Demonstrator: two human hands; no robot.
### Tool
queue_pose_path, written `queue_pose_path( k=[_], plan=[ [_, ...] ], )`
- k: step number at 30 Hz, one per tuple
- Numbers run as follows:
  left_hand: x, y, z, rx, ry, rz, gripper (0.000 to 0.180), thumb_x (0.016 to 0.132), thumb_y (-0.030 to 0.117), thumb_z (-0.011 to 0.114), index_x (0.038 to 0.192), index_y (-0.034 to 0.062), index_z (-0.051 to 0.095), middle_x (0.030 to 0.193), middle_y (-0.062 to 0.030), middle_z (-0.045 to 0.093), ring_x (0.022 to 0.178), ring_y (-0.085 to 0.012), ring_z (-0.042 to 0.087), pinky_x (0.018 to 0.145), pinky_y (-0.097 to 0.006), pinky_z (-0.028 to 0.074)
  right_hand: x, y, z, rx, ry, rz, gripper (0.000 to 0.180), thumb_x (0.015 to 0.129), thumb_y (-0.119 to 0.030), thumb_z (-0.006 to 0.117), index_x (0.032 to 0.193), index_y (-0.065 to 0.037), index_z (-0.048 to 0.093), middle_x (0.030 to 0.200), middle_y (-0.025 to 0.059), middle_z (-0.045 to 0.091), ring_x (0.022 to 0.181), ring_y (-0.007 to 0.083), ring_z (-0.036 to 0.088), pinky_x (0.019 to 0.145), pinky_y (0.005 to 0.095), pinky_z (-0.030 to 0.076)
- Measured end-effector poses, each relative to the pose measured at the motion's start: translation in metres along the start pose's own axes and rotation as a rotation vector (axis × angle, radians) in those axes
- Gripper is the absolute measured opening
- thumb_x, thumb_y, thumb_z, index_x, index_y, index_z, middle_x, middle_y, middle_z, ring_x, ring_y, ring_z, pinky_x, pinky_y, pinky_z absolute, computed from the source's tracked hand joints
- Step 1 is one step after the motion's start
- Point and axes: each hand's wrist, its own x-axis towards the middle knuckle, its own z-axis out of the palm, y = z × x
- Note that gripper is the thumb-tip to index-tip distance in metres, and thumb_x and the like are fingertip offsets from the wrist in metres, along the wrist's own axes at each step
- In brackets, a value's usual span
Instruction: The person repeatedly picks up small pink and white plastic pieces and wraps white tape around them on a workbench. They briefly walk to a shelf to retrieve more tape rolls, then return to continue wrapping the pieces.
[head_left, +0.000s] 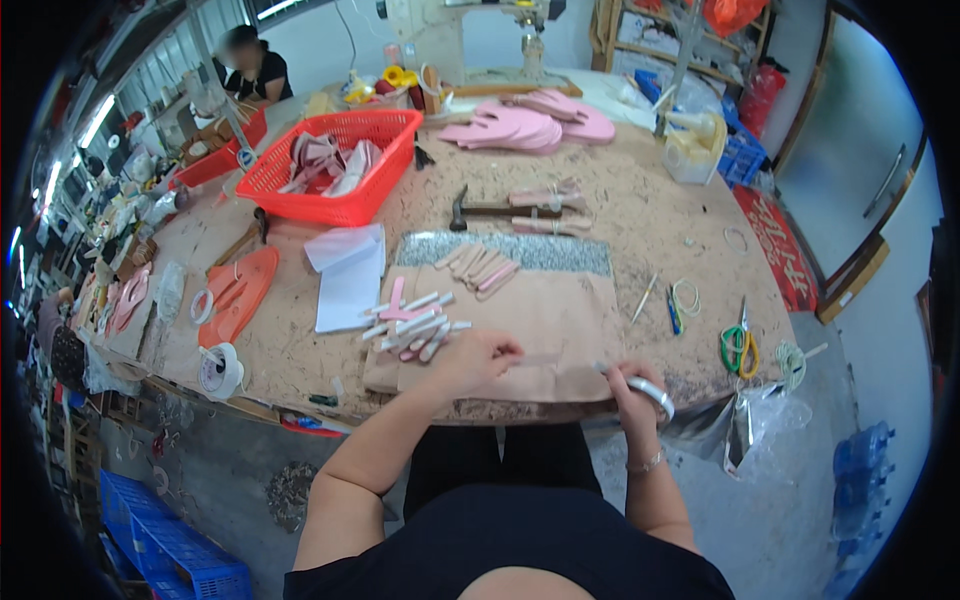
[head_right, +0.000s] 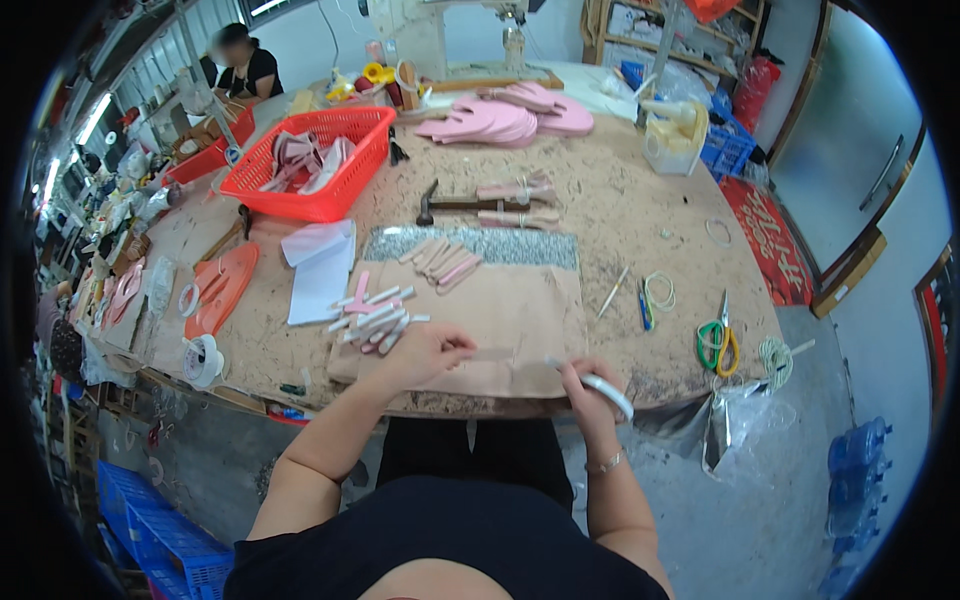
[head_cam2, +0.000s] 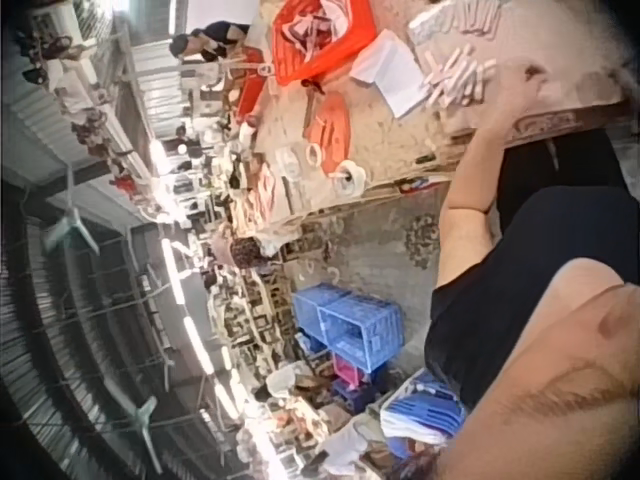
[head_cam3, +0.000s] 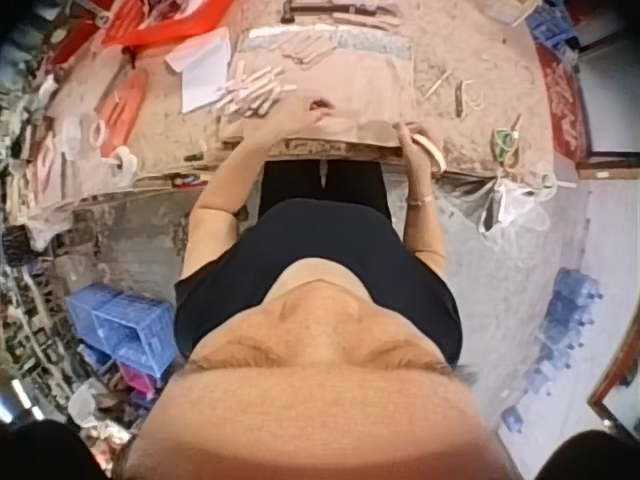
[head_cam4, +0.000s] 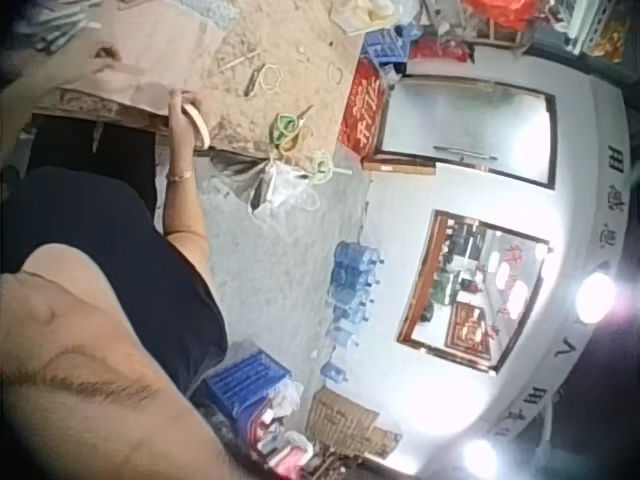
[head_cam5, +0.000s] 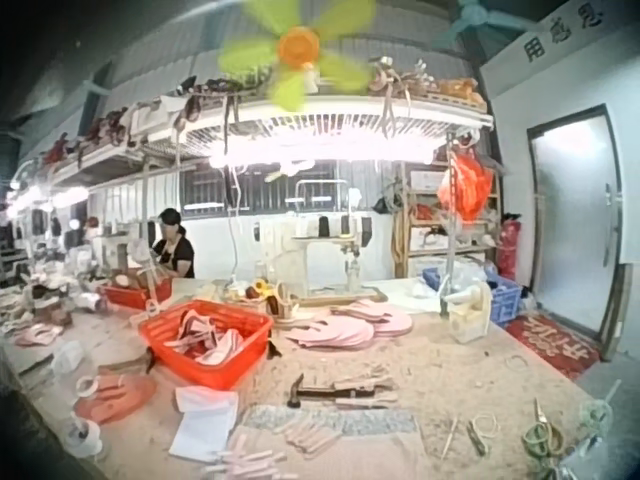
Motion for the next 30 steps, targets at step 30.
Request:
queue_pose_path(
  k=[30],
  plan=[
    [-0.090,0.004,0.047,0.548,0.232,0.255,0.063,0.077,0.035,0.076,0.131,0.0069,0.057,0.129,-0.0056,0.054,0.127,-0.0239,0.046,0.106,-0.043,0.033,-0.003,-0.022,0.102,-0.455,-0.258,-0.083,0.022,0.081,-0.016,0.075,0.072,0.000,0.063,0.055,0.0089,0.060,0.050,0.0159,0.058,0.050,0.0296,0.046]
  ],
)
